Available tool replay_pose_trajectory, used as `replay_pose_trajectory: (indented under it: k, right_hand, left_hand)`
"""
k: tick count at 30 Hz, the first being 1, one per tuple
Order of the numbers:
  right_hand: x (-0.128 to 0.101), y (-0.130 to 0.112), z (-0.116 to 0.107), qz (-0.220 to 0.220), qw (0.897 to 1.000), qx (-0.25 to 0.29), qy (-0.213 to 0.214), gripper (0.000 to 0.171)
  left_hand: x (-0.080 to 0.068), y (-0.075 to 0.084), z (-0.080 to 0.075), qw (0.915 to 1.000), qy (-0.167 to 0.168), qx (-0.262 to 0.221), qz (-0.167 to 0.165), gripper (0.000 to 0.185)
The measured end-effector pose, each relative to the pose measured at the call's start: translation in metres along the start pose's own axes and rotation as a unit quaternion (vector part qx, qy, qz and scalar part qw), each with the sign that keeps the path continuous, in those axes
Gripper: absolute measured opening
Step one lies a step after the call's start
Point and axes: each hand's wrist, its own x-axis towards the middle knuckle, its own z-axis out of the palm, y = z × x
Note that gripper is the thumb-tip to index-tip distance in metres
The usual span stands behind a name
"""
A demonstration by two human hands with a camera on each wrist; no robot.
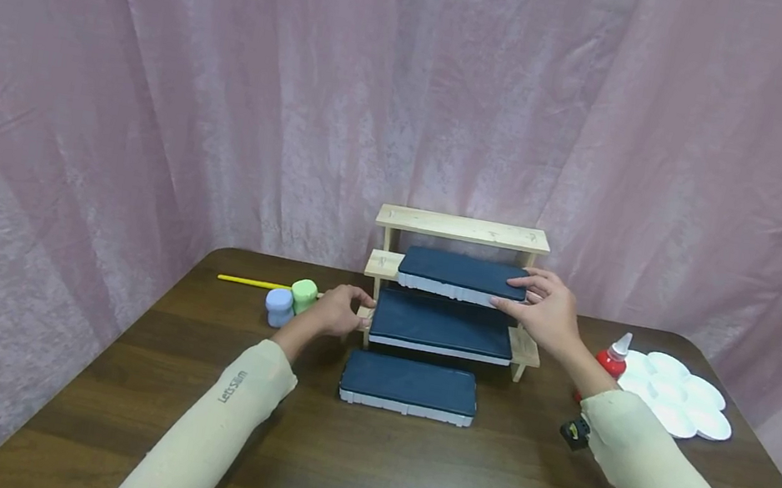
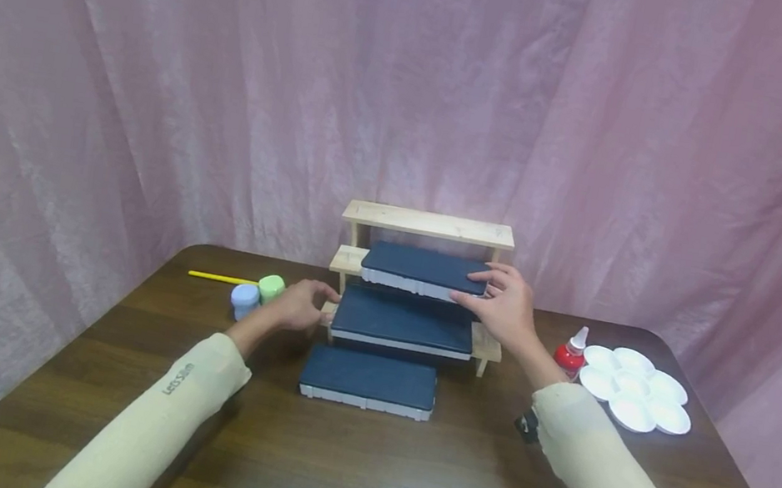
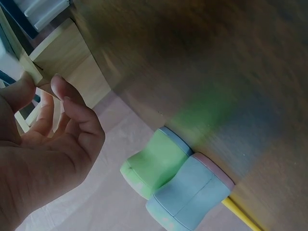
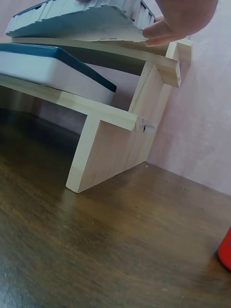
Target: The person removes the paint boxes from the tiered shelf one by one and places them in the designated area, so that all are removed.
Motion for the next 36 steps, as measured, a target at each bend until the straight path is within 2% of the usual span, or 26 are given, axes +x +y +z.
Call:
replay_pose_trajectory:
  k: [7,16,30,36]
  right_hand:
    - [-0.010,0.000,-0.005,0.005,1.000,0.014,0.011,0.046]
    - [-0.019,-0.006,-0.013,0.012,0.999,0.008,0.033,0.049]
    - [-0.033,-0.008,-0.025,-0.026,0.998,0.017,0.054,0.045]
    - [-0.041,-0.011,-0.031,-0.024,0.998,0.010,0.052,0.042]
  left_hand:
    - [0.000,-0.001,0.002,0.9999,0.005,0.003,0.009,0.030]
    - [0.001,0.000,0.000,1.0000,0.001,-0.005,-0.002,0.031]
    - [0.001,0.001,0.002,1.0000,0.003,-0.007,0.004,0.030]
    - [0.000,0.001,0.002,1.0000,-0.005,-0.004,0.003,0.031]
